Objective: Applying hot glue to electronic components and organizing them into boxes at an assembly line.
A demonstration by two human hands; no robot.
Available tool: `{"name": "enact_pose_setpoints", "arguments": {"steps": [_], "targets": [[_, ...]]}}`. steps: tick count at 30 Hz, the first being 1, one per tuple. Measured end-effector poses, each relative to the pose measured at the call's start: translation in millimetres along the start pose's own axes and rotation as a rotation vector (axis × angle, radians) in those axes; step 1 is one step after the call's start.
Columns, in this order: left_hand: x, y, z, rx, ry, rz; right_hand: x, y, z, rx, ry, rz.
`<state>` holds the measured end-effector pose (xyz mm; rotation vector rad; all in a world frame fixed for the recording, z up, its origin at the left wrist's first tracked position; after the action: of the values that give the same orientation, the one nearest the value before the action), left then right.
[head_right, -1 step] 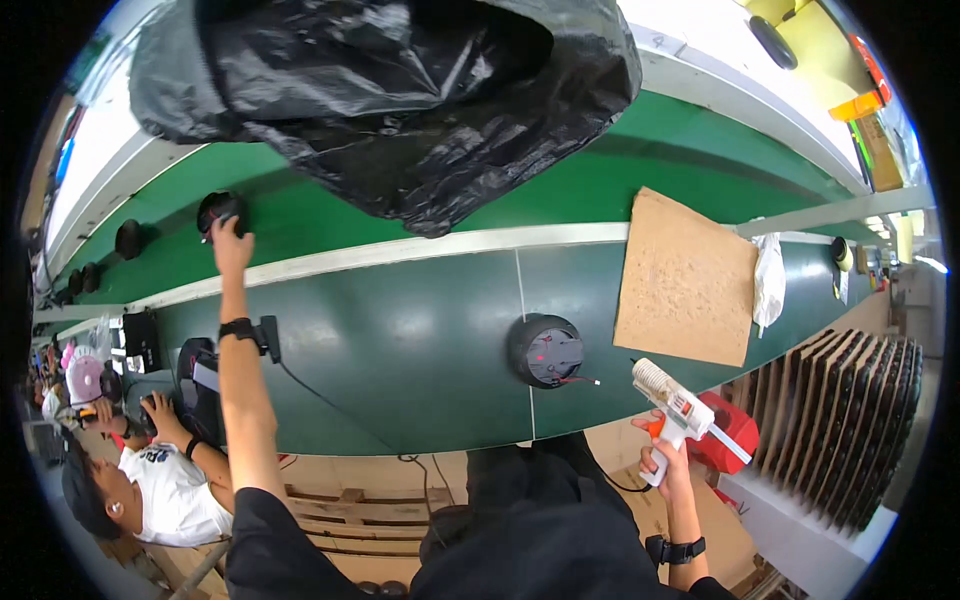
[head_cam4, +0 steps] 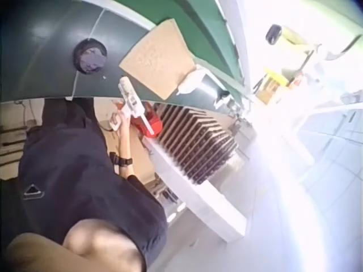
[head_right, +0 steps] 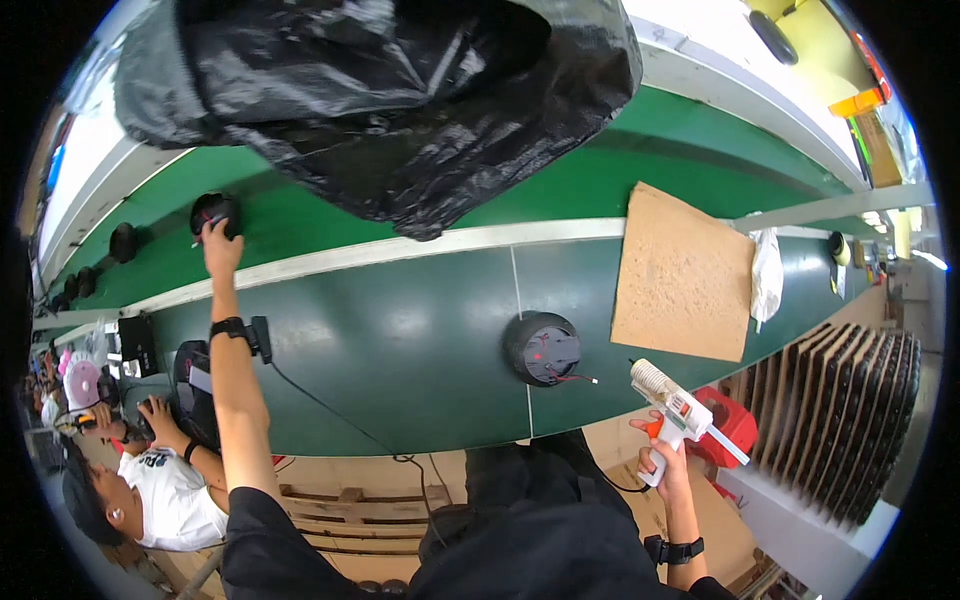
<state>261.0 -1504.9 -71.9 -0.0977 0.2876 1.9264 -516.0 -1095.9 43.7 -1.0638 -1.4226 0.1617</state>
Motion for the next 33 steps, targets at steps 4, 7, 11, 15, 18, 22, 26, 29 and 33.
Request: {"name": "enact_pose_setpoints", "arguments": {"steps": [4, 7, 11, 15, 18, 22, 26, 29, 33], "targets": [[-19, -22, -23, -0.061, -0.06, -0.086, 11, 5, 12, -0.016, 0.073, -0.012], [-30, -44, -8, -0.145, -0.013, -0.118, 5, 10, 4, 0.037, 0.008, -0.051], [26, 2, -11, -0.091, -0.102, -0.054, 0, 4, -3, 0.078, -0.015, -0.037], [136, 84, 32, 0.092, 0.004, -0.532, -1, -4, -20, 0.046, -0.1, 0.017], [247, 144, 54, 0.189, -0.261, -0.581, 0, -10, -39, 0.032, -0.225, 0.024], [366, 207, 90, 0.324, -0.43, -0.636, 6, -18, -70, -0.033, -0.395, -0.006], [445, 240, 98, 0.388, -0.491, -0.59, 7, -5, -85, 0.166, -0.57, -0.089], [462, 260, 118, 0.489, -0.594, -0.515, 8, 18, -82, 0.432, -0.656, -0.102], [425, 235, 149, 0.688, -0.4, -0.152, 12, 13, -97, 0.817, -0.724, 0.312]]}}
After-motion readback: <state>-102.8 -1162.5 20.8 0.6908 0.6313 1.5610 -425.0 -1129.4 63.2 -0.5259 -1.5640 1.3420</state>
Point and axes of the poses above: each hand's wrist, its own x-axis away from the middle knuckle, its own z-axis out of the back of the hand, y = z × x, the point moved 8 cm from there along -x, towards the middle knuckle, and after that the axes turned 6 degrees about -x, right-handed, at the moved point
